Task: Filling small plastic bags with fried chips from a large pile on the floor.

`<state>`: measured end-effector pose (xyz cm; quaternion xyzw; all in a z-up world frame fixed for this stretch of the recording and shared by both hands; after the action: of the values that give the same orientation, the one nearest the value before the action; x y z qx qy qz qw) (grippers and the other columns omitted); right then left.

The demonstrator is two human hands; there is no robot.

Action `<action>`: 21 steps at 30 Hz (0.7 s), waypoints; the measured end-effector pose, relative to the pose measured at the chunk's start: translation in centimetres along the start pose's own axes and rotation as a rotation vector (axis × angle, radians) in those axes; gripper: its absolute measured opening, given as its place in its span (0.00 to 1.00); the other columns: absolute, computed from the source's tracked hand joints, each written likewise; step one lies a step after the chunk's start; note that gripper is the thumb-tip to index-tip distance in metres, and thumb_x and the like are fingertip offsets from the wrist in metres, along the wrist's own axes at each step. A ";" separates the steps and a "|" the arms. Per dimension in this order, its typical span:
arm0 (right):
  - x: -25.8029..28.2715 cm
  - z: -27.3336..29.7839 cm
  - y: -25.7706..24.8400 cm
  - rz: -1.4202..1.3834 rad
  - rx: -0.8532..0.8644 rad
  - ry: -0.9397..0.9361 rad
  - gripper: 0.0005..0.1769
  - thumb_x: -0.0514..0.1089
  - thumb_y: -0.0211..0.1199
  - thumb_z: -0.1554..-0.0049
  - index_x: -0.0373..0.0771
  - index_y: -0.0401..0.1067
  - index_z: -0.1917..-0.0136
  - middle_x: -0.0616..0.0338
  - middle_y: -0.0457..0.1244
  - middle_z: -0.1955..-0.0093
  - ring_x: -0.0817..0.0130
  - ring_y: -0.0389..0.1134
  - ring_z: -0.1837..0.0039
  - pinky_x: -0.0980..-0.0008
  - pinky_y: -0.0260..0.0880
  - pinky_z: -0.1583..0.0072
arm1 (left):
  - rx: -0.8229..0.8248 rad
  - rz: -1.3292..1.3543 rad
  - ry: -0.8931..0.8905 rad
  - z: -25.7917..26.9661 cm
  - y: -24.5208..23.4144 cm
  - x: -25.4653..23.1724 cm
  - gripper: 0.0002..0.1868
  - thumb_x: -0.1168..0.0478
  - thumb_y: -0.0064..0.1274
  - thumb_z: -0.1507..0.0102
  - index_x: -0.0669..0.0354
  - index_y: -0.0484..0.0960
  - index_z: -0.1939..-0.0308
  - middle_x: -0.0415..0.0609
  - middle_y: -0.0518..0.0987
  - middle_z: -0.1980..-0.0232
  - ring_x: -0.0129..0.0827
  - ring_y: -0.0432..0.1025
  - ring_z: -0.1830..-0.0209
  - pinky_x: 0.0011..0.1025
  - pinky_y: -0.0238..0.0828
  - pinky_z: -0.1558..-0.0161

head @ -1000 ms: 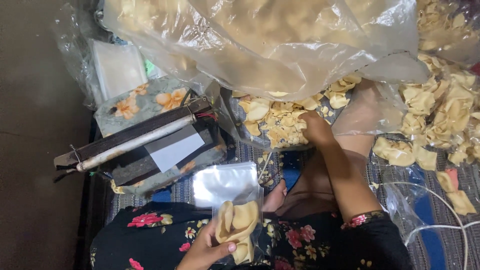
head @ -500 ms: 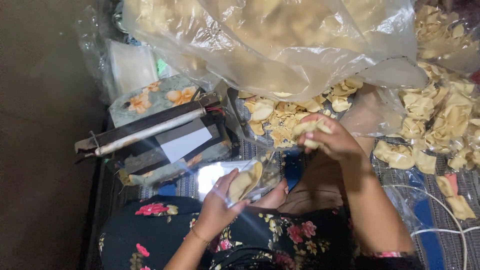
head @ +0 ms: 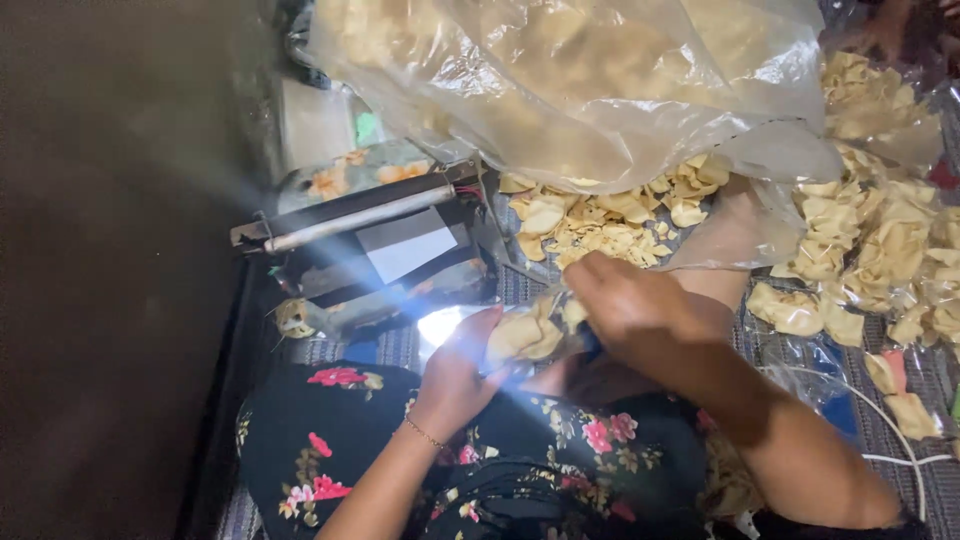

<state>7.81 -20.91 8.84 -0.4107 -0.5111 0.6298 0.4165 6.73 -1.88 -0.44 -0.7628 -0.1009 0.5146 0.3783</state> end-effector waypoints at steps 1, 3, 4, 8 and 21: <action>0.3 0.1 -1.5 0.001 -0.003 0.000 0.17 0.46 0.55 0.44 0.53 0.63 0.40 0.63 0.62 0.49 0.61 0.74 0.52 0.61 0.77 0.54 | -0.002 -0.001 0.002 0.1 0.1 -0.2 0.42 0.59 0.69 0.48 0.53 0.71 0.29 0.49 0.76 0.36 0.45 0.72 0.35 0.40 0.72 0.37; 2.7 0.4 -3.2 -0.315 0.200 -0.198 0.19 0.43 0.57 0.41 0.44 0.61 0.37 0.50 0.63 0.45 0.46 0.74 0.48 0.49 0.79 0.51 | -0.005 0.137 -0.069 0.1 0.4 0.1 0.43 0.60 0.68 0.47 0.53 0.69 0.28 0.52 0.76 0.36 0.49 0.72 0.36 0.46 0.71 0.37; 2.8 0.6 -3.8 -0.314 0.200 -0.200 0.19 0.43 0.57 0.41 0.44 0.61 0.37 0.50 0.63 0.45 0.46 0.74 0.48 0.49 0.79 0.51 | -0.008 0.137 -0.070 0.3 0.8 0.6 0.43 0.60 0.68 0.47 0.53 0.69 0.28 0.52 0.76 0.36 0.49 0.72 0.36 0.46 0.71 0.37; 1.8 1.1 -5.9 -0.514 0.161 -0.075 0.13 0.38 0.57 0.42 0.40 0.73 0.42 0.51 0.70 0.52 0.55 0.77 0.52 0.58 0.80 0.49 | 0.098 0.494 -0.113 0.6 1.5 0.6 0.45 0.57 0.71 0.49 0.51 0.69 0.28 0.51 0.77 0.36 0.44 0.73 0.37 0.40 0.72 0.37; 0.8 2.9 -5.3 -0.650 -0.001 -0.003 0.19 0.48 0.68 0.45 0.44 0.73 0.41 0.46 0.71 0.62 0.47 0.75 0.55 0.51 0.73 0.53 | 0.345 0.954 -0.197 2.2 2.0 -2.6 0.44 0.61 0.72 0.49 0.58 0.71 0.29 0.54 0.82 0.43 0.31 0.74 0.49 0.36 0.78 0.50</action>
<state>5.41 -20.34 14.41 -0.2251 -0.6165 0.4641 0.5949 3.21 -3.70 -0.38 -0.5984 0.3095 0.7084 0.2105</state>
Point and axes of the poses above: each hand's wrist, its own z-axis away from the middle knuckle, its own y-axis out of the palm, x = y × z, the point moved 8 cm from there along -z, towards the middle knuckle
